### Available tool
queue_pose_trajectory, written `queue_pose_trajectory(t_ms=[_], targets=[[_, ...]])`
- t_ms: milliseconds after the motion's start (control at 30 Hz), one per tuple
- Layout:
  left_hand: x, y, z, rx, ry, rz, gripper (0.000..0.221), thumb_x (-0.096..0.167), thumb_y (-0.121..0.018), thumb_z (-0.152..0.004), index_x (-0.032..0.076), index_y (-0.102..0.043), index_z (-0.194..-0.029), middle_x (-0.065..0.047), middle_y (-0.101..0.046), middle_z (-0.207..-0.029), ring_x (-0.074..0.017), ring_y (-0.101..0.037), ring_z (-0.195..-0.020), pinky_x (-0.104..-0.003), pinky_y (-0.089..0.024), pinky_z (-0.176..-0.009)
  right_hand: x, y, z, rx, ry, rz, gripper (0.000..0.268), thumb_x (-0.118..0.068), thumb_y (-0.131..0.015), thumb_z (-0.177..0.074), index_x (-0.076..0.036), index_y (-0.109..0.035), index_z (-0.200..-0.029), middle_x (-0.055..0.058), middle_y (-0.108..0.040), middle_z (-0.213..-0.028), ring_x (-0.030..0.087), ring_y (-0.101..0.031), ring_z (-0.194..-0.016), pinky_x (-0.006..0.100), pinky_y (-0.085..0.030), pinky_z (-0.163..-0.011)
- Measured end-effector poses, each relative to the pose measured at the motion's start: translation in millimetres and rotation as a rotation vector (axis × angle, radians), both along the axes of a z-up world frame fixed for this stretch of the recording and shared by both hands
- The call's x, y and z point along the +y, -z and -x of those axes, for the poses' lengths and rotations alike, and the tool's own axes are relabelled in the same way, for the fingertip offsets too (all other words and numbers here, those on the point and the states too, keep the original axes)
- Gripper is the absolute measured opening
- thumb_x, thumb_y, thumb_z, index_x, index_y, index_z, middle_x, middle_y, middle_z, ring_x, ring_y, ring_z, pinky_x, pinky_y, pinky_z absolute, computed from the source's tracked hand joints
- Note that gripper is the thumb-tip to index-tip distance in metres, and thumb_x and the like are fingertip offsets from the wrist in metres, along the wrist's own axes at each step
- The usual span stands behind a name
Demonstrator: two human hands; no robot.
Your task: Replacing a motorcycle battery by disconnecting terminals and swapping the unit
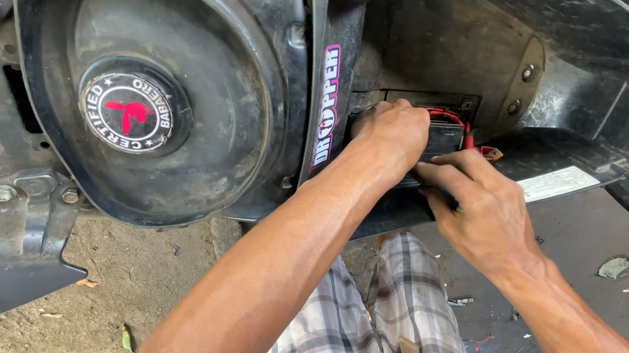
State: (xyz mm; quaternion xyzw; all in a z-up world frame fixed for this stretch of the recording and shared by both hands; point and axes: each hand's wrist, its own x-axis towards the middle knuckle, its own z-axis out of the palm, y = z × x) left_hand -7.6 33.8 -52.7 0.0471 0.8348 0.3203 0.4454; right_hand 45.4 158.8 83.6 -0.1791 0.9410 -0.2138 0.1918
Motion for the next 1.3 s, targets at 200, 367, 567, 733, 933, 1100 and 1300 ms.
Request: queue_pose_trajectory(t_ms=[200,367,567,733,933,1100,1300], targets=[[-7,-14,-2,0.029,0.006,-0.006,0.033,0.002,-0.051,-0.093,0.014,-0.082,-0.093,-0.010,-0.079,-0.095,-0.0392,-0.077,-0.097,-0.057,-0.063,-0.076,2,-4,-4,0.043,-0.170,-0.145,0.026,-0.024,-0.083,-0.079,-0.026,-0.076,-0.104,-0.005,-0.069,-0.091,0.017,-0.074,-0.089,0.031,-0.062,-0.075],[-11,-31,0,0.076,0.095,0.021,0.037,0.002,-0.047,-0.096,0.015,-0.082,-0.097,-0.008,-0.079,-0.100,-0.0343,-0.077,-0.102,-0.054,-0.063,-0.080,-22,-12,2,0.040,-0.288,-0.295,0.024,-0.031,-0.079,-0.079,-0.020,-0.069,-0.098,-0.001,-0.066,-0.077,0.019,-0.074,-0.078,0.034,-0.062,-0.066],[-10,-28,-6,0.203,0.278,-0.014,0.035,0.003,-0.048,-0.094,0.016,-0.081,-0.095,-0.009,-0.079,-0.099,-0.0351,-0.076,-0.102,-0.056,-0.060,-0.083,-21,-15,3,-0.022,-0.274,-0.271,0.025,-0.037,-0.074,-0.088,-0.020,-0.061,-0.102,0.000,-0.064,-0.074,0.022,-0.073,-0.079,0.038,-0.060,-0.064],[-7,-10,-12,0.113,0.134,-0.019,0.041,0.000,-0.042,-0.095,0.015,-0.081,-0.097,-0.006,-0.080,-0.105,-0.0323,-0.077,-0.103,-0.052,-0.063,-0.083,-12,-11,5,-0.075,-0.188,-0.226,0.012,-0.036,-0.067,-0.096,-0.025,-0.063,-0.101,-0.003,-0.063,-0.073,0.021,-0.072,-0.078,0.036,-0.060,-0.064],[-11,19,-14,-0.066,-0.021,-0.003,0.029,0.002,-0.051,-0.087,0.007,-0.080,-0.093,-0.011,-0.079,-0.104,-0.0382,-0.076,-0.101,-0.055,-0.063,-0.084,-18,-26,15,-0.198,-0.090,-0.104,0.025,-0.033,-0.076,-0.085,-0.027,-0.070,-0.108,-0.001,-0.067,-0.075,0.024,-0.073,-0.078,0.040,-0.060,-0.063],[-14,-20,-4,0.034,0.156,0.041,0.020,0.005,-0.068,-0.084,0.011,-0.080,-0.099,-0.010,-0.079,-0.106,-0.0371,-0.074,-0.108,-0.051,-0.063,-0.087,-5,-7,4,-0.145,-0.179,-0.135,0.027,-0.033,-0.082,-0.080,-0.016,-0.070,-0.098,0.007,-0.066,-0.078,0.029,-0.072,-0.082,0.041,-0.060,-0.067],[-21,-11,-6,0.040,0.115,-0.033,0.024,0.007,-0.079,-0.074,0.013,-0.078,-0.098,-0.013,-0.078,-0.105,-0.0406,-0.074,-0.106,-0.055,-0.063,-0.087,-23,-25,15,-0.359,0.060,-0.101,0.041,-0.033,-0.078,-0.080,-0.023,-0.064,-0.117,0.003,-0.067,-0.081,0.032,-0.073,-0.080,0.049,-0.058,-0.064]])
